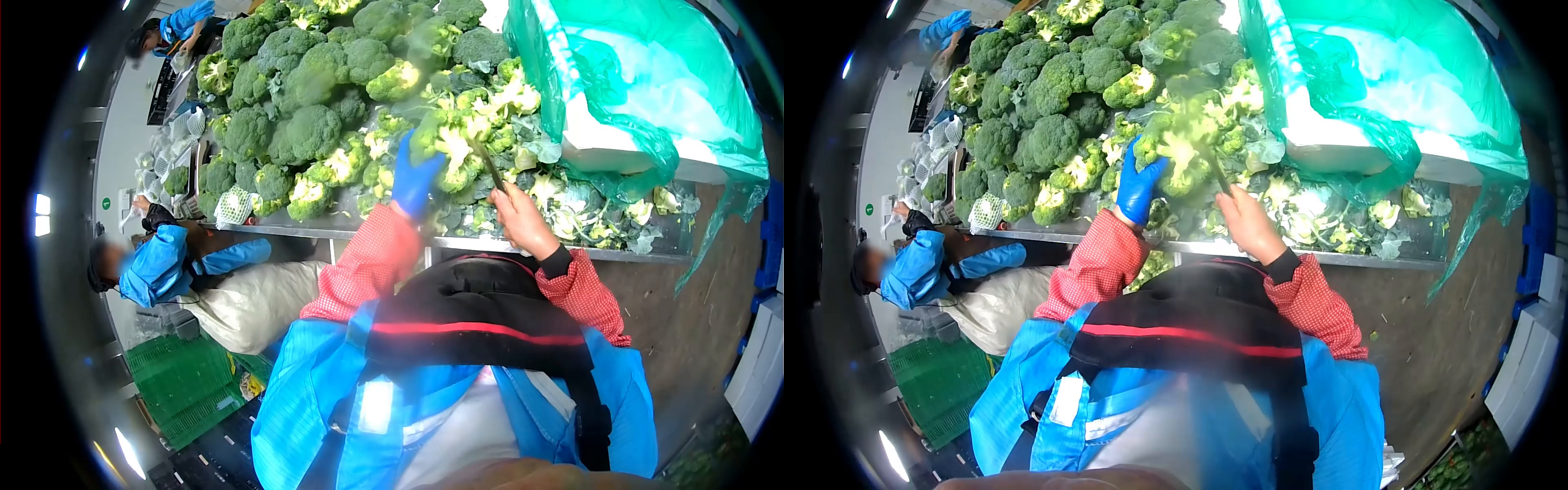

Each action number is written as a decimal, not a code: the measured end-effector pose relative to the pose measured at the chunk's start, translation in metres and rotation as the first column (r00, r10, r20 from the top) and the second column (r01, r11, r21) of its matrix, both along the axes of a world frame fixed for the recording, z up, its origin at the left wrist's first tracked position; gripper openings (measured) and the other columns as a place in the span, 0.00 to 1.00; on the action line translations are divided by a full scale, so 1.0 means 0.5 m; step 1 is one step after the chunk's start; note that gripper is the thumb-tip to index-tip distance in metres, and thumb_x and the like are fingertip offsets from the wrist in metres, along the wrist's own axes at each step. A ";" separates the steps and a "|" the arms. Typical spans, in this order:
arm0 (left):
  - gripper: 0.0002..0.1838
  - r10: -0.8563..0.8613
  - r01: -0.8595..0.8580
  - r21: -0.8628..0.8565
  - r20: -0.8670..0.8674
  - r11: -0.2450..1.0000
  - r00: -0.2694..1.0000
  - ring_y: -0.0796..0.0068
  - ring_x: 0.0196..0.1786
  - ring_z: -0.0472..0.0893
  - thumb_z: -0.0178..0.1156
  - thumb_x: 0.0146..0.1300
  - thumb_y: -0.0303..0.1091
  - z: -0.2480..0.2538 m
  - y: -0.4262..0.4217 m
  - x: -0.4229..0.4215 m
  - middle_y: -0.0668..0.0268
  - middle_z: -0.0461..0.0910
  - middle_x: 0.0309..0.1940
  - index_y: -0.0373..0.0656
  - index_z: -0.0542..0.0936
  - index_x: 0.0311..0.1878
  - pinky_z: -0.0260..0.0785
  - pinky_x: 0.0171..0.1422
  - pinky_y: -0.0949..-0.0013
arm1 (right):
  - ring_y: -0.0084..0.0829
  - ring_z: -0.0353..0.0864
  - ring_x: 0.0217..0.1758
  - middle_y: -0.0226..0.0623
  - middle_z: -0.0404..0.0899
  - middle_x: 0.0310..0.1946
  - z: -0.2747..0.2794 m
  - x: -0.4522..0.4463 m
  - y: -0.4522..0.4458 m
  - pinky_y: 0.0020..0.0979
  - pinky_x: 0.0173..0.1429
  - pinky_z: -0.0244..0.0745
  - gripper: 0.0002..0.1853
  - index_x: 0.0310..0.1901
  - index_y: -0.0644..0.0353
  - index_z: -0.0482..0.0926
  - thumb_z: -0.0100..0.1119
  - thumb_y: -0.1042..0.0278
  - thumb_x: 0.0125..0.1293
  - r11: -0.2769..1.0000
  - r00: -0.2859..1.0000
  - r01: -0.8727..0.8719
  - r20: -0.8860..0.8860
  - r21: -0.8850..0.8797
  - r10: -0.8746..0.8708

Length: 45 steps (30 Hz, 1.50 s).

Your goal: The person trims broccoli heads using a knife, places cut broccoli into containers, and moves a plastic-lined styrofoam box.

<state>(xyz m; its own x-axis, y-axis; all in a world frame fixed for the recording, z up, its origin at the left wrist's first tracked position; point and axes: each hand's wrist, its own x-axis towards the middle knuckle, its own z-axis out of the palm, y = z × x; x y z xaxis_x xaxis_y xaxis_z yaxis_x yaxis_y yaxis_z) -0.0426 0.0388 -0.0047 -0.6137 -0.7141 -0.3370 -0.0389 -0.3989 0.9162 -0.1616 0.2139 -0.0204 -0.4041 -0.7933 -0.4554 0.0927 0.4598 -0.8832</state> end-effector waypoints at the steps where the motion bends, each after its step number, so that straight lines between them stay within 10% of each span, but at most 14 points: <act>1: 0.42 -0.004 0.003 0.032 0.036 0.999 0.999 0.64 0.52 0.76 0.63 0.58 0.29 0.018 0.002 -0.003 0.56 0.73 0.55 0.48 0.53 0.74 0.73 0.51 0.61 | 0.45 0.78 0.24 0.43 0.77 0.25 0.021 0.003 0.001 0.41 0.30 0.71 0.15 0.45 0.63 0.72 0.47 0.58 0.73 0.999 0.995 0.042 0.089 -0.015 -0.040; 4: 0.41 -0.090 0.095 0.084 -0.063 0.992 0.994 0.68 0.45 0.82 0.64 0.60 0.26 0.036 -0.029 -0.003 0.57 0.80 0.46 0.43 0.54 0.73 0.79 0.44 0.64 | 0.44 0.79 0.22 0.42 0.77 0.24 0.021 -0.001 0.001 0.39 0.25 0.71 0.11 0.43 0.58 0.73 0.51 0.59 0.71 0.986 0.812 -0.063 -0.582 -0.152 -0.038; 8: 0.44 -0.207 0.217 -0.011 0.259 0.976 0.944 0.75 0.34 0.81 0.65 0.58 0.26 0.080 -0.063 0.001 0.62 0.82 0.39 0.44 0.53 0.75 0.76 0.33 0.73 | 0.41 0.79 0.21 0.39 0.76 0.24 0.050 -0.021 0.006 0.38 0.22 0.73 0.07 0.36 0.53 0.71 0.58 0.62 0.66 0.975 0.344 -0.197 -0.939 -0.102 -0.029; 11: 0.47 -0.341 0.394 -0.104 0.333 0.913 0.879 0.66 0.44 0.82 0.67 0.55 0.27 0.098 -0.100 -0.008 0.53 0.77 0.52 0.44 0.52 0.75 0.80 0.38 0.73 | 0.38 0.79 0.21 0.39 0.74 0.23 0.075 -0.040 0.003 0.37 0.22 0.73 0.06 0.36 0.53 0.72 0.59 0.64 0.64 0.965 0.225 -0.254 -0.974 -0.069 -0.011; 16: 0.43 -0.313 0.475 -0.246 0.492 0.845 0.812 0.81 0.27 0.77 0.66 0.55 0.28 0.116 -0.132 -0.014 0.66 0.81 0.29 0.50 0.57 0.74 0.68 0.28 0.77 | 0.35 0.79 0.20 0.36 0.73 0.24 0.081 -0.064 -0.013 0.34 0.21 0.73 0.05 0.36 0.53 0.72 0.59 0.68 0.61 0.939 0.153 -0.335 -0.988 -0.082 -0.031; 23: 0.43 -0.368 0.572 -0.198 0.593 0.796 0.717 0.80 0.25 0.77 0.64 0.56 0.29 0.124 -0.141 -0.021 0.65 0.81 0.27 0.49 0.56 0.75 0.70 0.26 0.74 | 0.34 0.79 0.21 0.35 0.72 0.23 0.067 -0.068 -0.035 0.32 0.22 0.74 0.07 0.41 0.52 0.73 0.57 0.69 0.61 0.964 0.036 -0.264 -0.998 0.041 0.053; 26: 0.44 -0.309 0.547 -0.247 0.611 0.800 0.729 0.79 0.24 0.77 0.64 0.56 0.30 0.110 -0.138 -0.027 0.66 0.80 0.26 0.48 0.55 0.75 0.71 0.26 0.73 | 0.35 0.80 0.21 0.37 0.72 0.22 0.055 -0.061 -0.046 0.33 0.20 0.73 0.06 0.43 0.53 0.74 0.54 0.65 0.66 0.977 0.139 -0.205 -0.987 0.049 0.079; 28: 0.44 -0.322 0.538 -0.277 0.559 0.796 0.764 0.79 0.24 0.77 0.65 0.56 0.31 0.086 -0.150 -0.028 0.66 0.79 0.25 0.47 0.55 0.75 0.71 0.26 0.73 | 0.35 0.79 0.20 0.40 0.74 0.23 0.030 -0.048 -0.052 0.33 0.22 0.73 0.08 0.45 0.55 0.75 0.52 0.62 0.69 0.971 0.558 -0.228 -0.827 -0.077 0.065; 30: 0.45 -0.298 0.556 -0.289 0.609 0.780 0.735 0.79 0.24 0.77 0.65 0.56 0.31 0.085 -0.150 -0.033 0.66 0.79 0.25 0.47 0.54 0.75 0.72 0.26 0.73 | 0.40 0.77 0.22 0.47 0.77 0.27 0.015 -0.033 -0.066 0.38 0.30 0.73 0.13 0.48 0.59 0.76 0.48 0.59 0.73 0.949 0.949 -0.177 -0.300 -0.261 0.095; 33: 0.44 -0.266 0.563 -0.323 0.636 0.760 0.724 0.79 0.24 0.77 0.65 0.55 0.32 0.082 -0.145 -0.038 0.65 0.79 0.27 0.47 0.56 0.74 0.71 0.26 0.73 | 0.46 0.77 0.26 0.50 0.78 0.30 0.054 -0.028 -0.058 0.41 0.36 0.72 0.15 0.50 0.61 0.75 0.48 0.60 0.72 0.991 0.960 -0.128 0.256 0.024 0.118; 37: 0.41 -0.232 0.617 -0.399 0.680 0.678 0.695 0.74 0.28 0.78 0.67 0.54 0.34 0.085 -0.135 -0.036 0.61 0.78 0.33 0.46 0.60 0.71 0.73 0.30 0.70 | 0.41 0.80 0.25 0.50 0.78 0.25 0.068 -0.020 -0.027 0.38 0.32 0.71 0.16 0.50 0.62 0.76 0.51 0.58 0.71 0.982 0.912 -0.127 -0.406 -0.142 0.059; 41: 0.43 0.018 0.656 -0.672 0.703 0.344 0.711 0.53 0.48 0.81 0.69 0.51 0.38 0.081 -0.084 -0.034 0.46 0.73 0.54 0.45 0.61 0.70 0.77 0.51 0.60 | 0.48 0.83 0.31 0.50 0.79 0.25 0.180 -0.023 -0.063 0.45 0.34 0.73 0.22 0.52 0.60 0.76 0.59 0.51 0.65 0.986 0.902 -0.012 -0.427 -0.169 -0.062; 45: 0.46 0.013 0.688 -0.604 0.755 0.401 0.656 0.43 0.61 0.74 0.68 0.53 0.43 0.098 -0.043 -0.042 0.42 0.63 0.64 0.45 0.58 0.72 0.70 0.63 0.56 | 0.47 0.83 0.33 0.46 0.81 0.30 0.145 -0.024 -0.148 0.43 0.37 0.77 0.27 0.55 0.57 0.75 0.63 0.49 0.60 0.962 0.714 -0.108 -0.692 -0.252 -0.101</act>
